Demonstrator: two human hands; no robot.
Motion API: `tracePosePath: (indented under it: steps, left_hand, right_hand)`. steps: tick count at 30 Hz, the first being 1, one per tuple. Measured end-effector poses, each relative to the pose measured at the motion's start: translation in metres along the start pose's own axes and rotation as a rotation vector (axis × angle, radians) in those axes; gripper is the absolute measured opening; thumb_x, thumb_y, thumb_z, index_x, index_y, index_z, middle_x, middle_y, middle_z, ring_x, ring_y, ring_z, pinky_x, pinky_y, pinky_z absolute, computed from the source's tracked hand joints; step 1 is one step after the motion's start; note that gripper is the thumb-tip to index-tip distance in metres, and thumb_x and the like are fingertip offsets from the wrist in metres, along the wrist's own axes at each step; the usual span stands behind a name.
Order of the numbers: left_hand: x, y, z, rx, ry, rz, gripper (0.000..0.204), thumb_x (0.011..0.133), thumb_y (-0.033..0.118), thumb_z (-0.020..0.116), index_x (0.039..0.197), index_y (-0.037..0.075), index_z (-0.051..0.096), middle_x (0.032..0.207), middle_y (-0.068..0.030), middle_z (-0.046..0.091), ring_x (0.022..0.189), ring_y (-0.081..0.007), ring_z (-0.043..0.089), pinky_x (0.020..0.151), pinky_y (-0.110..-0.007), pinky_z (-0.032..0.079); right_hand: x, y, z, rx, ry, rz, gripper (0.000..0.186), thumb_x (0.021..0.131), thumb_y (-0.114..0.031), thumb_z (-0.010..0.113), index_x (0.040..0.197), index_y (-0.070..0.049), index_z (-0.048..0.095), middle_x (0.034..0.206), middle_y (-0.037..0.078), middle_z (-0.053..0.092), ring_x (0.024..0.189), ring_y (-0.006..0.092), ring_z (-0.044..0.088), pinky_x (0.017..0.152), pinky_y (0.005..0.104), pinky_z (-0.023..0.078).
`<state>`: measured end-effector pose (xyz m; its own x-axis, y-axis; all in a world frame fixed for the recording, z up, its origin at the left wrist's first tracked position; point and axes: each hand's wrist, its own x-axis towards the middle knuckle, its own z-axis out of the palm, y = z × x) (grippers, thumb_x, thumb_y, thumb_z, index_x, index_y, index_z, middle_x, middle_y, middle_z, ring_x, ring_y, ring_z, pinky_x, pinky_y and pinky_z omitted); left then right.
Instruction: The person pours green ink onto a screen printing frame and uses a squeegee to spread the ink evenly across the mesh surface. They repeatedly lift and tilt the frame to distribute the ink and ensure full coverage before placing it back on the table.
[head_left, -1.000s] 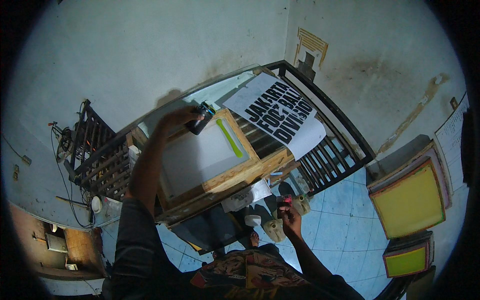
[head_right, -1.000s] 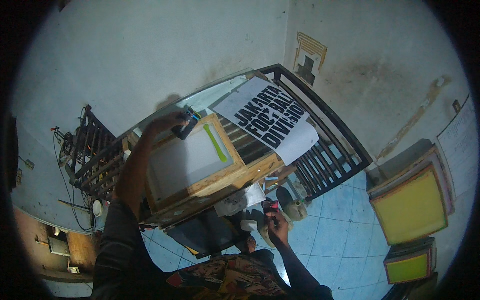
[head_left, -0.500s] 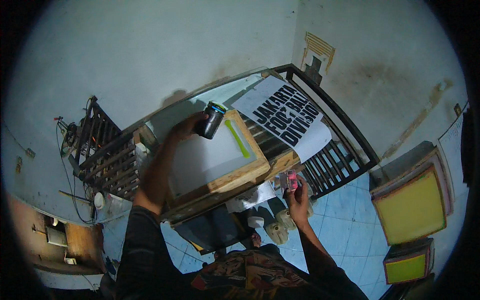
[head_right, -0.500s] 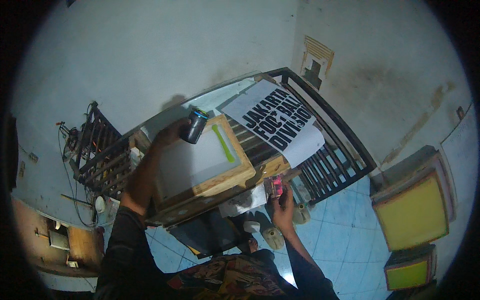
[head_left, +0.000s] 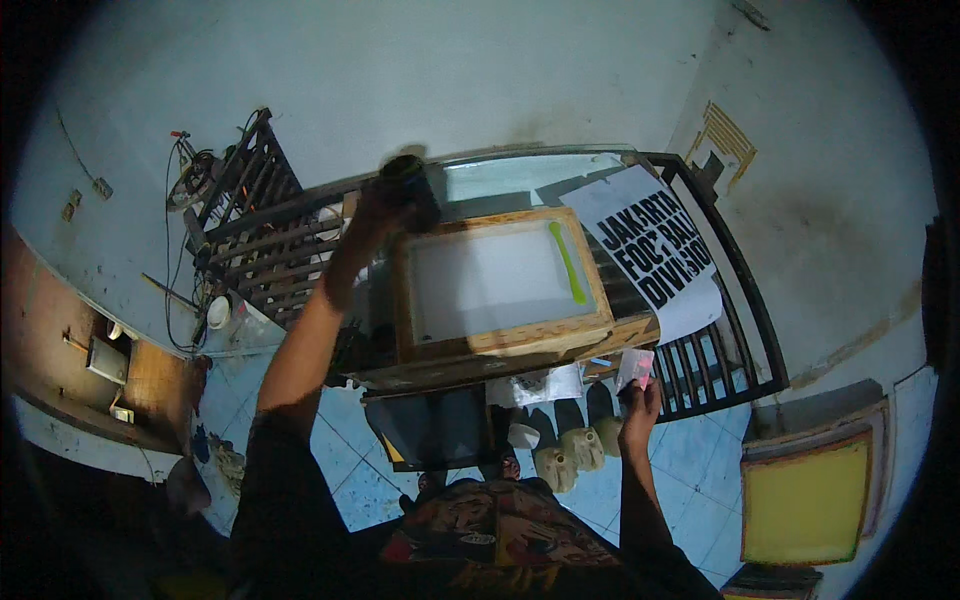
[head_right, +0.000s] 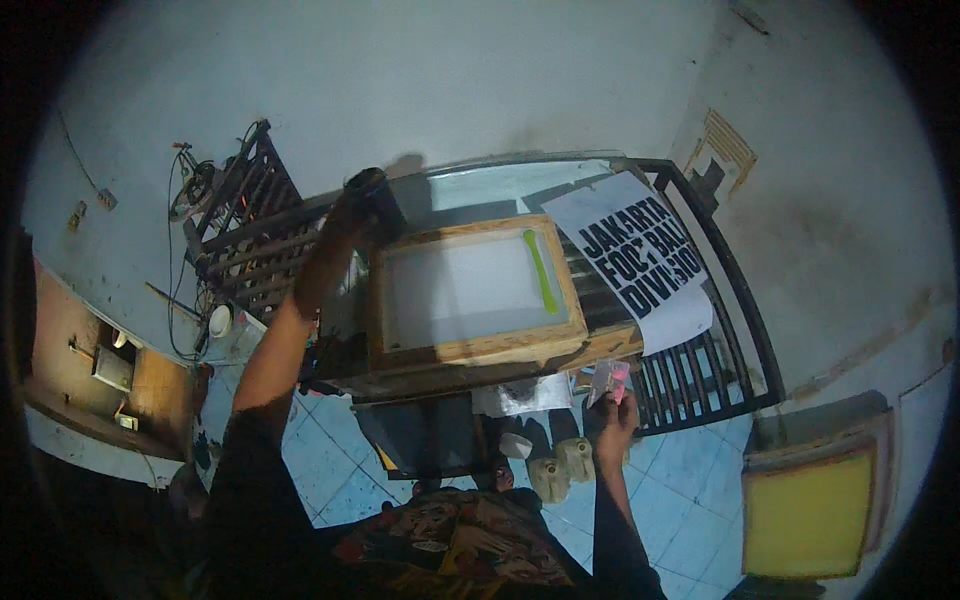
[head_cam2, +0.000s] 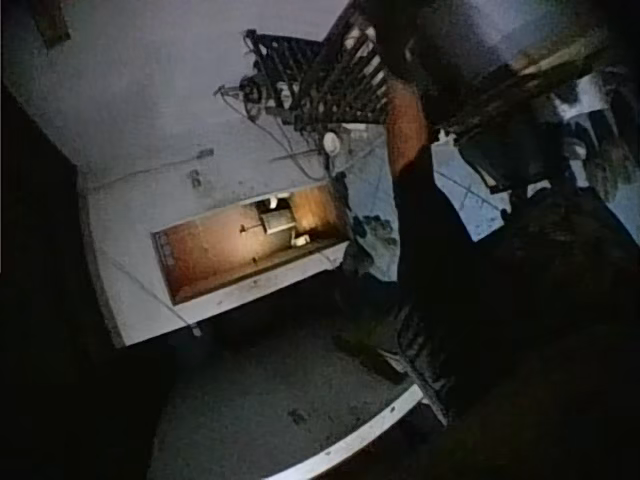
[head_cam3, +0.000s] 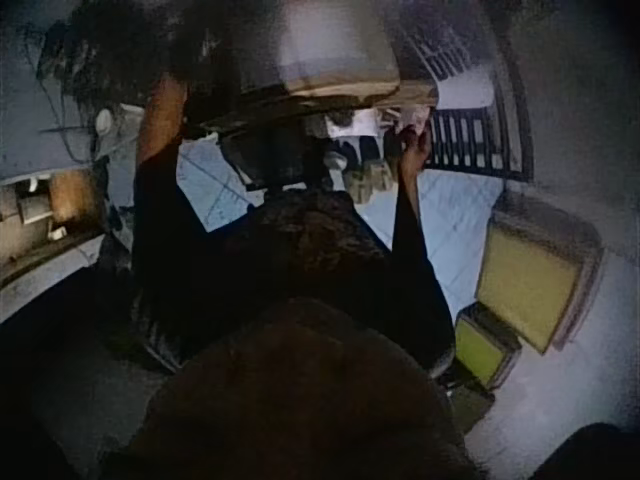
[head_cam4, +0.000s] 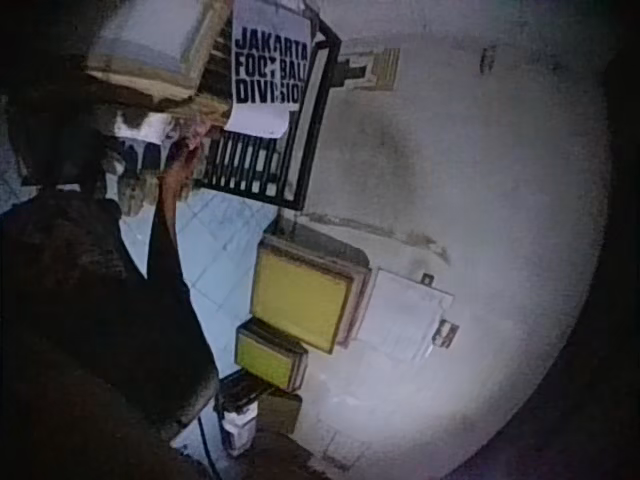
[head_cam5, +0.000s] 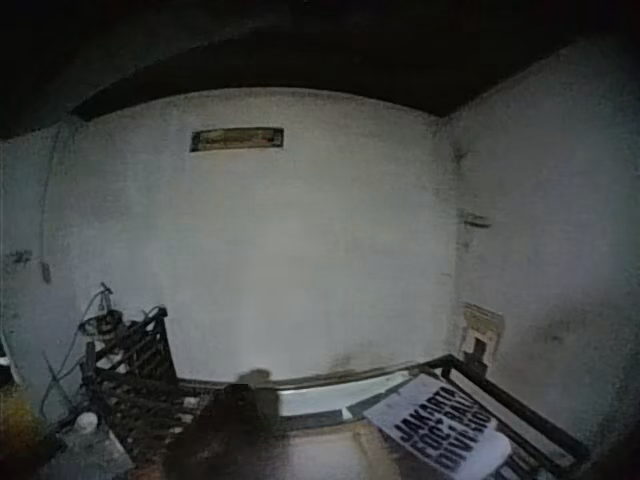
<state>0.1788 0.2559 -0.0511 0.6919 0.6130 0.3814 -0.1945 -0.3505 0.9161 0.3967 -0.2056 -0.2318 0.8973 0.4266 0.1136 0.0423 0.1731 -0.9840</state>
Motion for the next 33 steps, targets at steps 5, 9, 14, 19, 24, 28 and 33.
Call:
tracePosePath:
  steps: [5,9,14,19,24,28,33]
  left_hand:
    - [0.006,-0.052,-0.072,0.471,0.178,0.282,0.049,0.078,-0.002,0.070,0.124,0.004,0.055,0.101,-0.0041,0.065,0.093,-0.0148,0.062,0.084,-0.032,0.053]
    - [0.024,-0.095,-0.065,0.086,0.365,-0.007,0.050,0.075,-0.002,0.073,0.122,0.004,0.057,0.102,-0.0051,0.065,0.095,-0.0153,0.062,0.084,-0.032,0.054]
    - [0.046,-0.193,-0.122,0.177,0.416,-0.064,0.057,0.071,0.008,0.078,0.124,0.005,0.058,0.110,-0.0092,0.066,0.100,-0.0227,0.063,0.092,-0.037,0.051]
    - [0.046,-0.208,-0.105,0.688,0.401,0.037,0.068,0.069,0.024,0.082,0.131,0.011,0.056,0.119,-0.0128,0.065,0.116,-0.0296,0.058,0.105,-0.041,0.042]
    - [0.047,-0.186,-0.065,0.669,0.314,-0.149,0.074,0.067,0.028,0.082,0.134,0.013,0.054,0.136,-0.0151,0.053,0.125,-0.0295,0.051,0.107,-0.043,0.039]
    - [0.039,-0.254,-0.154,0.789,0.426,-0.121,0.077,0.072,0.029,0.078,0.139,0.007,0.047,0.144,-0.0189,0.041,0.121,-0.0314,0.052,0.106,-0.043,0.039]
    - [0.013,-0.198,-0.082,0.384,0.313,0.019,0.068,0.087,0.026,0.066,0.141,-0.003,0.036,0.136,-0.0200,0.044,0.115,-0.0312,0.052,0.102,-0.041,0.041]
  right_hand:
    - [-0.023,0.019,-0.004,0.059,0.125,0.158,0.011,0.096,-0.018,0.053,0.098,-0.008,0.056,0.084,0.000,0.058,0.076,0.0102,0.054,0.068,0.0272,0.044]
    - [-0.043,0.006,-0.008,0.047,0.196,0.150,0.017,0.096,-0.022,0.055,0.092,-0.006,0.061,0.084,0.001,0.062,0.074,0.0100,0.053,0.068,0.0276,0.042]
    - [-0.055,-0.013,-0.019,-0.103,0.154,0.081,0.018,0.096,-0.023,0.059,0.094,-0.005,0.064,0.089,0.002,0.066,0.076,0.0094,0.057,0.065,0.0247,0.040]
    - [-0.054,-0.040,-0.014,-0.273,0.199,-0.009,0.015,0.094,-0.017,0.062,0.092,-0.003,0.062,0.076,0.001,0.059,0.068,0.0087,0.050,0.062,0.0258,0.039]
    - [-0.017,-0.053,-0.024,-0.406,0.179,-0.137,0.014,0.093,-0.011,0.063,0.092,0.004,0.062,0.084,0.010,0.068,0.078,0.0142,0.064,0.073,0.0290,0.050]
    - [0.051,-0.107,0.047,-0.599,0.022,-0.308,0.015,0.091,-0.010,0.063,0.093,0.004,0.064,0.081,0.011,0.068,0.073,0.0163,0.065,0.069,0.0302,0.051]
    - [0.135,-0.124,0.101,-0.924,-0.020,-0.426,0.023,0.085,-0.019,0.070,0.093,0.003,0.068,0.079,0.015,0.070,0.070,0.0196,0.067,0.064,0.0323,0.050]
